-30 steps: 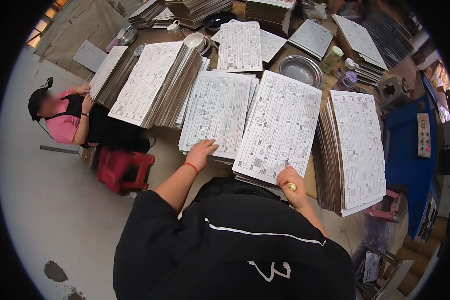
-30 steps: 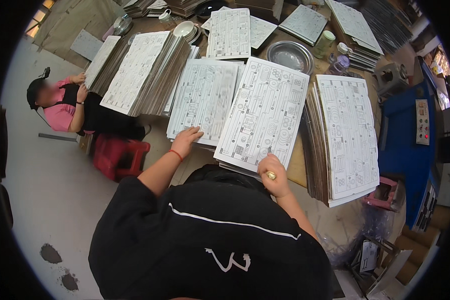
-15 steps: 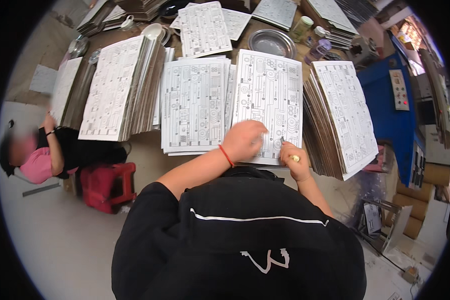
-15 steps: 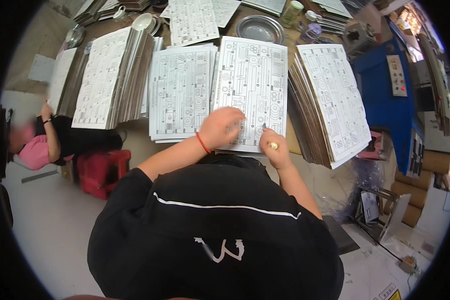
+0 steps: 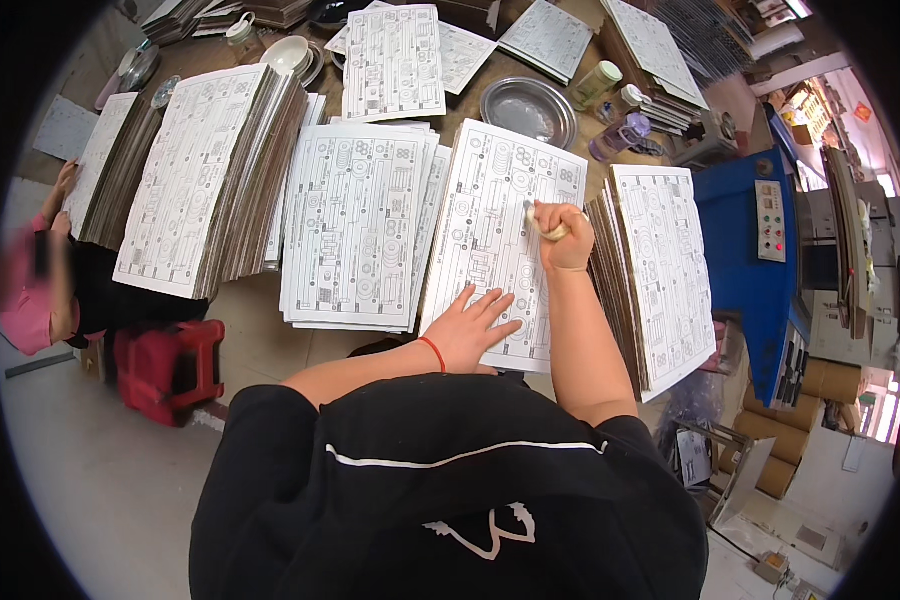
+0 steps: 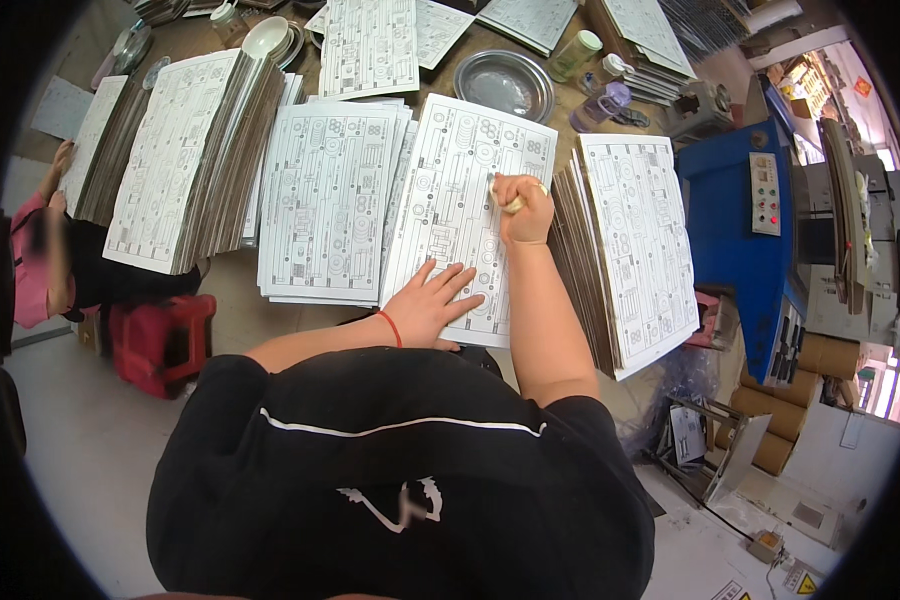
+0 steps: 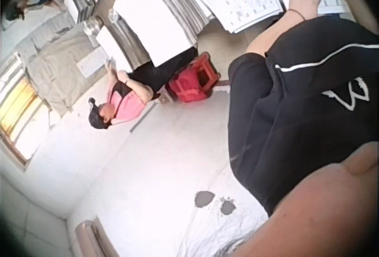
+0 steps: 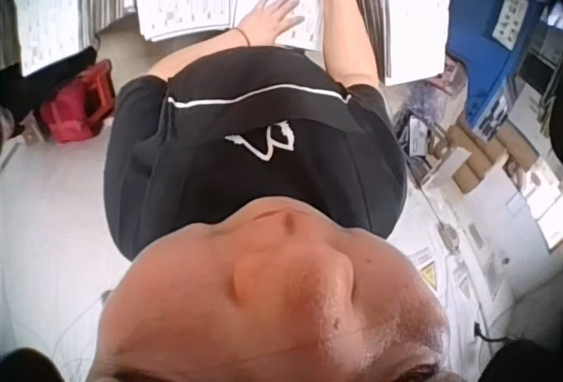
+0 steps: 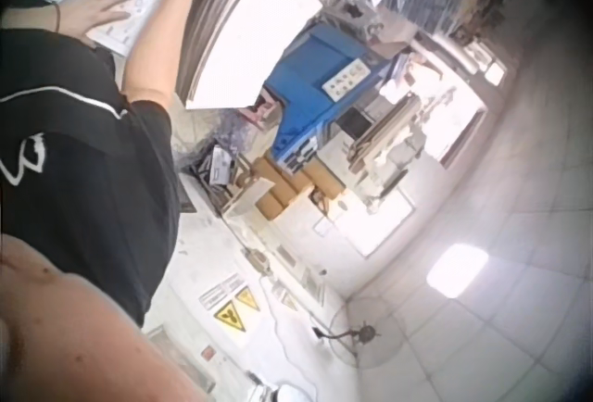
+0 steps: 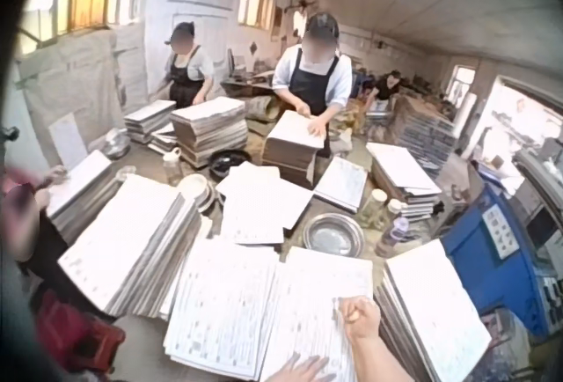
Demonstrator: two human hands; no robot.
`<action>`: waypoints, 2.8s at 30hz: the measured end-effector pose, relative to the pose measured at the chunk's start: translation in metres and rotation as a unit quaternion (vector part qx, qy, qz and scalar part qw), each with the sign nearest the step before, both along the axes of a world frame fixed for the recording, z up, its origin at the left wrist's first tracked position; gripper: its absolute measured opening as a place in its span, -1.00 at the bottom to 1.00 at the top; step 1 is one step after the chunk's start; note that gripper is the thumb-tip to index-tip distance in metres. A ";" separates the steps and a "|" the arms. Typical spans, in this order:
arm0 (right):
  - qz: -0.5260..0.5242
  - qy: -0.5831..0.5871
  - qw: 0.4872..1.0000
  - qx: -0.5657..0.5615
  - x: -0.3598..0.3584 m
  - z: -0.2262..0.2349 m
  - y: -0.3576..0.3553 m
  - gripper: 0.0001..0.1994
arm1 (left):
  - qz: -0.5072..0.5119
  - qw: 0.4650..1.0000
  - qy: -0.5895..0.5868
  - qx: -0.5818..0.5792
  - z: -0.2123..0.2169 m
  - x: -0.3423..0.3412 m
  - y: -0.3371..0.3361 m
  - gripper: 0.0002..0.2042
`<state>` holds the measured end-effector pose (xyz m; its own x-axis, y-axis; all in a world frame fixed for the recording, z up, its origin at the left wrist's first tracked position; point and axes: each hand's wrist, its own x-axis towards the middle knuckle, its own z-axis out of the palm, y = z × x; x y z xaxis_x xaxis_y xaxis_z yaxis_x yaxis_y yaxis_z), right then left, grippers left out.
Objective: The person repeatedly marks printed sheets on a table using a small round object, then stacks the marked sheets. Other workers are present at the same table, also handling similar sheets.
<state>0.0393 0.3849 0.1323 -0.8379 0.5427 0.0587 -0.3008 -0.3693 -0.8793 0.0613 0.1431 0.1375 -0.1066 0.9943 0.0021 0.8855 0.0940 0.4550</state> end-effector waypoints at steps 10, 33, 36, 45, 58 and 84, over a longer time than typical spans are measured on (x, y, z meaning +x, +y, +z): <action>0.022 0.012 0.991 0.129 -0.017 -0.003 -0.009 -0.82 | 0.009 0.999 -0.016 -0.027 0.004 0.000 0.008 -0.16; 0.158 -0.149 0.964 0.153 0.056 0.014 -0.043 -0.85 | 0.022 0.998 0.048 -0.019 0.005 0.013 0.007 -0.18; 0.124 -0.102 0.982 0.098 0.053 0.008 -0.026 -0.82 | 0.022 0.999 0.041 -0.011 0.002 0.020 0.007 -0.23; -0.038 0.088 0.985 0.140 0.129 0.055 -0.009 -0.77 | 0.000 0.992 -0.094 0.086 0.034 -0.001 -0.043 -0.40; -0.027 0.002 0.989 0.145 0.120 0.021 -0.040 -0.79 | 0.368 0.927 0.013 -0.069 -0.082 -0.030 -0.160 -0.45; 0.112 -0.077 0.975 0.174 0.045 -0.008 -0.036 -0.78 | 0.054 0.997 0.049 -0.016 -0.010 0.018 -0.005 -0.15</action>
